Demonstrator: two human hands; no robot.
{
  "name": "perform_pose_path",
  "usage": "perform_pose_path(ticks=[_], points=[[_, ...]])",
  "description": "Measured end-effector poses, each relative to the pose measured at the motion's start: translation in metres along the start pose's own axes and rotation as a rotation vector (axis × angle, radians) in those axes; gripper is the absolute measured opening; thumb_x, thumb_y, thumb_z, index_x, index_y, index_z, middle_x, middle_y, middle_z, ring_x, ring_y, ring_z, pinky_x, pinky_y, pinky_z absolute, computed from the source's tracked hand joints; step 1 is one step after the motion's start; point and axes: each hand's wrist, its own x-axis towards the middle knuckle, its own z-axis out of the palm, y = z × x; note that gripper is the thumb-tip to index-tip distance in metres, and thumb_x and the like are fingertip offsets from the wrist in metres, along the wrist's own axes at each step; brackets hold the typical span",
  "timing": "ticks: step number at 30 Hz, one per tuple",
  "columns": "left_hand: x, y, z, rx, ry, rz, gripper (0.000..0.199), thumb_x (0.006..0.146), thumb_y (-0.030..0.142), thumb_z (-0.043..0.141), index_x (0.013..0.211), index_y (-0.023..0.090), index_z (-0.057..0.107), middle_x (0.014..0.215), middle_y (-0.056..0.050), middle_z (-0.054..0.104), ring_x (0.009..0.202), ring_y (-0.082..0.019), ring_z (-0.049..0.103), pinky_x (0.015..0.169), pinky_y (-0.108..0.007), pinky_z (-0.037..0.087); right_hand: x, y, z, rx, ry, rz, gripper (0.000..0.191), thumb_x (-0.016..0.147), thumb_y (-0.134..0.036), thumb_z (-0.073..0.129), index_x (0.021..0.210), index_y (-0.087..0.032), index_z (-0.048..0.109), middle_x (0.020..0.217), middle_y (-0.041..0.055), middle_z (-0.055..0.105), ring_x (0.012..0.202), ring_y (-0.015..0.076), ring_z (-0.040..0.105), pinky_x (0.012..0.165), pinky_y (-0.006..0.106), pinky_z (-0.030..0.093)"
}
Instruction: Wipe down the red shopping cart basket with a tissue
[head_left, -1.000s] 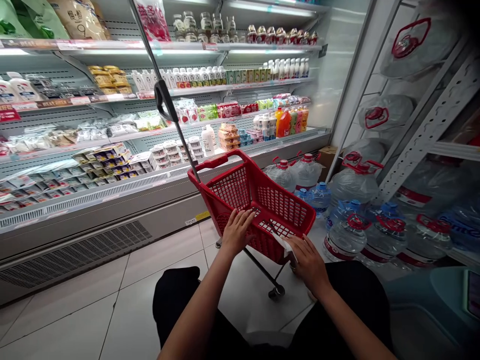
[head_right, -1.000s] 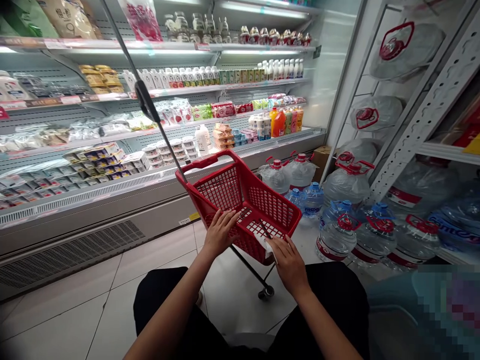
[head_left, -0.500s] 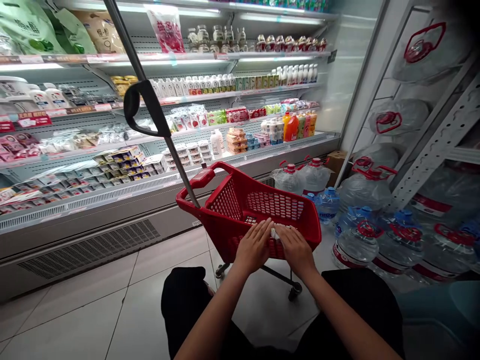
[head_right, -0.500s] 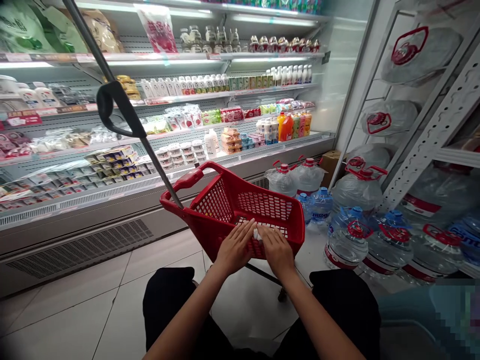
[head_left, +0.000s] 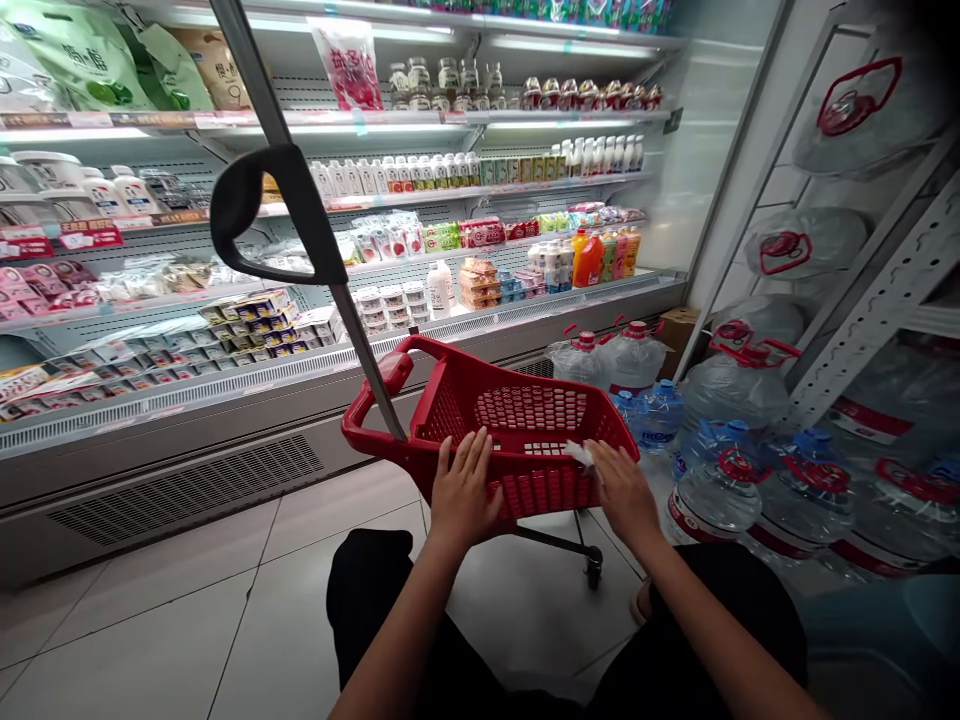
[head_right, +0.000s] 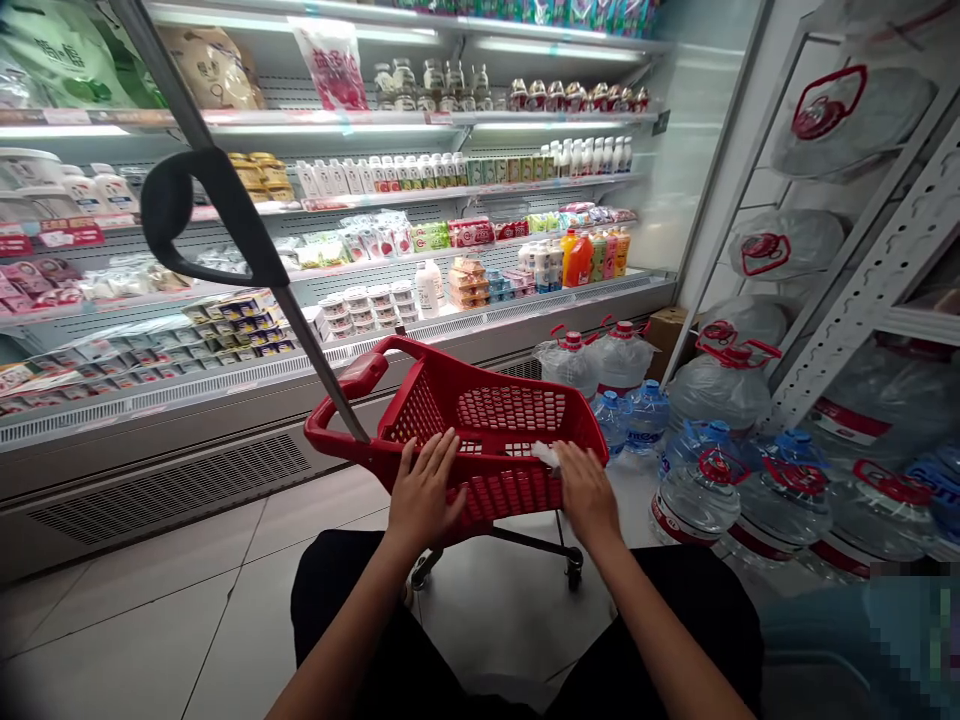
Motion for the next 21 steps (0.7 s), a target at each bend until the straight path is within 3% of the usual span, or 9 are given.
perform_pose_path(ticks=[4,7,10,13,16,18,21], points=[[-0.001,0.014,0.004,0.018,-0.002,0.0,0.088,0.091,0.035,0.061,0.167,0.019,0.019,0.169,-0.011,0.033,0.154,-0.034,0.035,0.131,-0.058,0.01,0.03,-0.093,0.009,0.125,-0.014,-0.178,0.073,0.093,-0.004,0.034,0.165,-0.017,0.028,0.155,0.0102,0.055,0.145,0.0236,0.049,0.121,0.047,0.04],[-0.003,0.007,-0.008,0.024,-0.013,0.024,0.083,0.091,0.029,0.058,0.166,0.019,0.024,0.17,-0.008,0.031,0.155,-0.029,0.035,0.133,-0.048,0.013,0.04,-0.127,0.009,0.193,0.009,-0.262,0.075,0.093,-0.006,0.038,0.166,-0.017,0.025,0.159,0.0099,0.051,0.147,0.0226,0.047,0.121,0.044,0.041],[-0.005,-0.013,-0.031,0.052,0.032,-0.039,0.075,0.094,0.026,0.055,0.165,0.021,0.028,0.169,-0.006,0.032,0.154,-0.024,0.036,0.134,-0.045,0.003,0.036,-0.107,0.006,0.167,0.012,-0.266,0.075,0.093,-0.003,0.035,0.165,-0.02,0.028,0.155,0.0075,0.056,0.143,0.0206,0.051,0.125,0.046,0.035],[-0.005,-0.031,-0.049,0.089,0.095,-0.124,0.071,0.097,0.025,0.051,0.165,0.027,0.028,0.167,-0.005,0.037,0.152,-0.028,0.04,0.128,-0.059,-0.017,0.028,-0.064,0.005,0.102,0.005,-0.204,0.071,0.093,-0.003,0.035,0.162,-0.021,0.036,0.146,0.0078,0.064,0.137,0.0223,0.058,0.127,0.051,0.029],[-0.003,-0.033,-0.052,0.077,0.058,-0.123,0.069,0.096,0.026,0.054,0.162,0.03,0.035,0.163,-0.005,0.044,0.146,-0.033,0.048,0.123,-0.068,-0.02,0.024,-0.041,0.008,0.068,-0.015,-0.169,0.065,0.095,-0.006,0.038,0.158,-0.018,0.042,0.144,0.0099,0.065,0.136,0.0251,0.059,0.127,0.054,0.028],[-0.001,-0.027,-0.048,0.067,0.027,-0.125,0.068,0.094,0.03,0.057,0.16,0.029,0.039,0.162,-0.007,0.046,0.142,-0.036,0.051,0.123,-0.071,-0.015,0.027,-0.049,0.011,0.074,-0.014,-0.168,0.065,0.096,-0.007,0.037,0.16,-0.017,0.039,0.146,0.0104,0.064,0.138,0.0257,0.057,0.126,0.053,0.03],[0.003,-0.016,-0.044,0.069,0.023,-0.129,0.068,0.097,0.041,0.057,0.161,0.028,0.039,0.165,-0.01,0.04,0.143,-0.038,0.05,0.122,-0.074,-0.012,0.043,-0.09,0.014,0.121,-0.018,-0.208,0.068,0.096,-0.006,0.035,0.163,-0.017,0.032,0.152,0.0105,0.058,0.14,0.0244,0.054,0.125,0.049,0.033]])
